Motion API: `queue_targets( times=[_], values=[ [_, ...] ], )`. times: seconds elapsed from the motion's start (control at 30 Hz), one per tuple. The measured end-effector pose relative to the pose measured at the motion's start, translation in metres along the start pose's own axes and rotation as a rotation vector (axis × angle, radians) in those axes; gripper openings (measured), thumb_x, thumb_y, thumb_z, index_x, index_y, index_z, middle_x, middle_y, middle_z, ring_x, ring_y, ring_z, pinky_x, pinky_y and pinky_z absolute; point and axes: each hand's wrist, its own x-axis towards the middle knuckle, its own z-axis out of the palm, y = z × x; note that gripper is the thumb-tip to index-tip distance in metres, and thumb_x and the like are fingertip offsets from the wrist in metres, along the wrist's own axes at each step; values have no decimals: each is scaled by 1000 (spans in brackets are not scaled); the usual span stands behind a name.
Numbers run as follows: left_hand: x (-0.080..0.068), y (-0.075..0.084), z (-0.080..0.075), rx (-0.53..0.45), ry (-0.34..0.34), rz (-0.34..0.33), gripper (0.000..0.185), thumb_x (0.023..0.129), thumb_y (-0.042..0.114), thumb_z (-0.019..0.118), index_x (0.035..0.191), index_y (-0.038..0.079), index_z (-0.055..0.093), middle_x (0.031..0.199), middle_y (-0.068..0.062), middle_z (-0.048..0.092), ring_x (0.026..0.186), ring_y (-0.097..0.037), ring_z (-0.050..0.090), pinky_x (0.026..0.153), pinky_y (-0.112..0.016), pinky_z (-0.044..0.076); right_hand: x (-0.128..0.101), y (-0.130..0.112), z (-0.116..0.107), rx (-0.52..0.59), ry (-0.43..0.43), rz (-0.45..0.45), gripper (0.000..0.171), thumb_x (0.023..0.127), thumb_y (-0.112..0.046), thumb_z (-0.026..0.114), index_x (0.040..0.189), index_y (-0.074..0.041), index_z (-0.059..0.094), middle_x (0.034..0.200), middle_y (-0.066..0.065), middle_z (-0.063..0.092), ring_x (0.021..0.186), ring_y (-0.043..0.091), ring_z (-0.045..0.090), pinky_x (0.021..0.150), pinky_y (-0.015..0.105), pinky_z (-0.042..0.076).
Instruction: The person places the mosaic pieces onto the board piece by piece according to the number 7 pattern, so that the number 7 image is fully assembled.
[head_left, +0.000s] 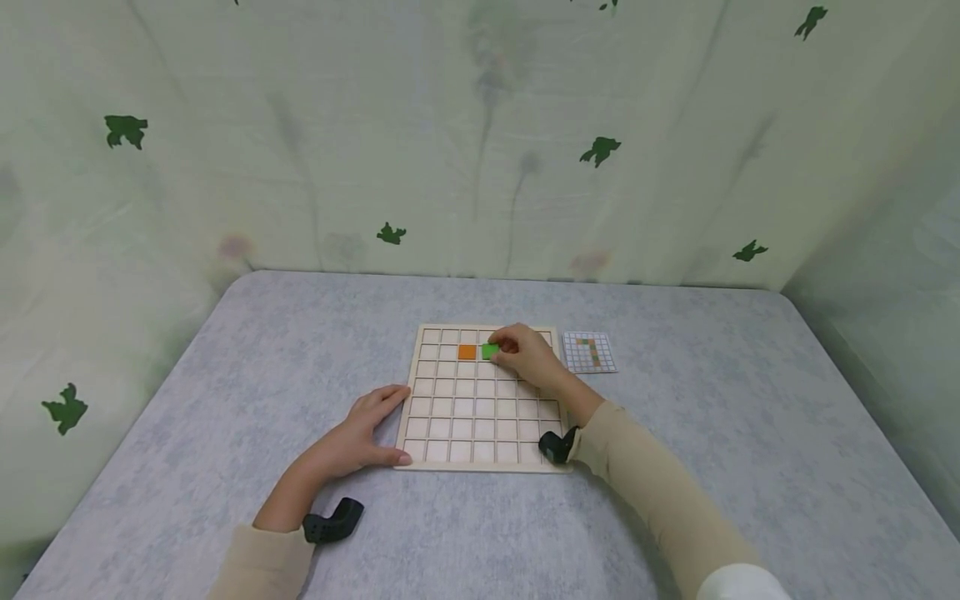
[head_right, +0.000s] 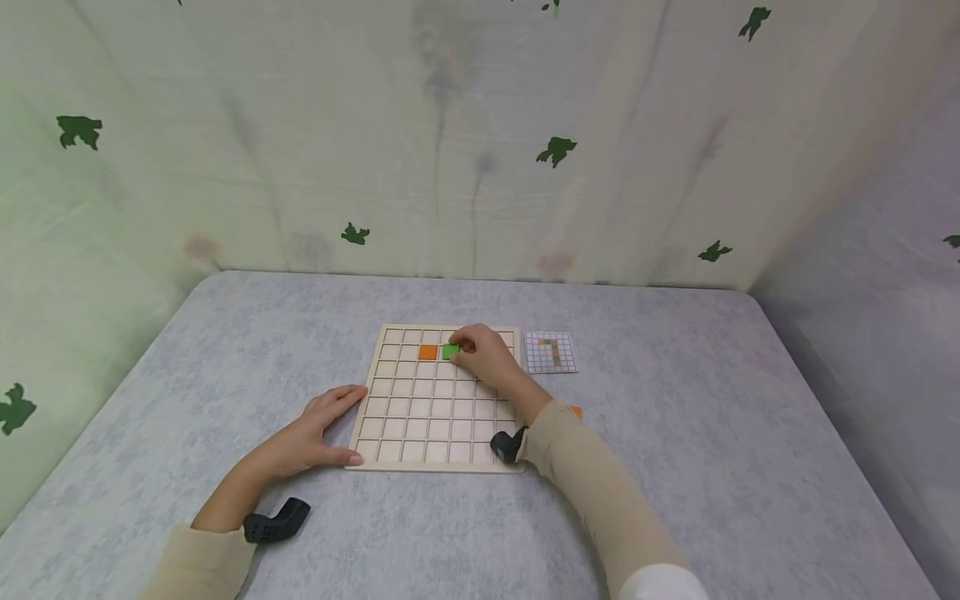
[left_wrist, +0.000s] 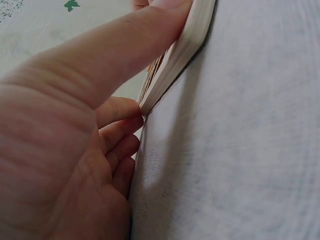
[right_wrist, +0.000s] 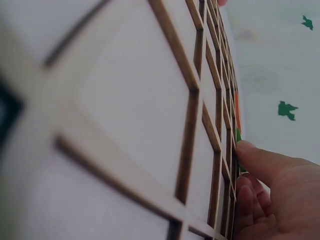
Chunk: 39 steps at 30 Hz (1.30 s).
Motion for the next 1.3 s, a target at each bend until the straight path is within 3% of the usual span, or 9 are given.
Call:
queue_targets(
  times=[0.4,0.73,1.03,1.3],
  values=[
    [0,0,-1,-5,-5,-1,97,67,42,76,142,6,27,143,-15,21,129,-36,11,96,-58,18,3,-8,3,-70,-18,19,24,83,-14,66,106,-10,64,90,3,52,78,18,45,68,31,40],
    [0,0,-2,-13,-11,-8,97,67,44,76,142,7,26,143,-13,20,129,-35,11,96,-57,18,-7,-9,-10,103,-23,27,38,84,-16,64,120,-8,55,102,5,55,90,16,51,77,32,43],
    [-1,0,-1,-16,-2,-13,97,66,43,76,142,8,27,144,-12,20,130,-34,11,97,-57,18,-51,-22,-56,88,43,-83,45,84,-20,64,124,-5,51,114,17,52,101,29,49,86,36,40],
    [-1,0,-1,-2,0,-7,95,67,43,75,141,7,28,143,-13,21,129,-36,11,96,-57,18,-97,2,-80,-14,124,-45,45,82,-13,66,123,-3,50,114,13,53,101,27,50,87,41,40]
  ],
)
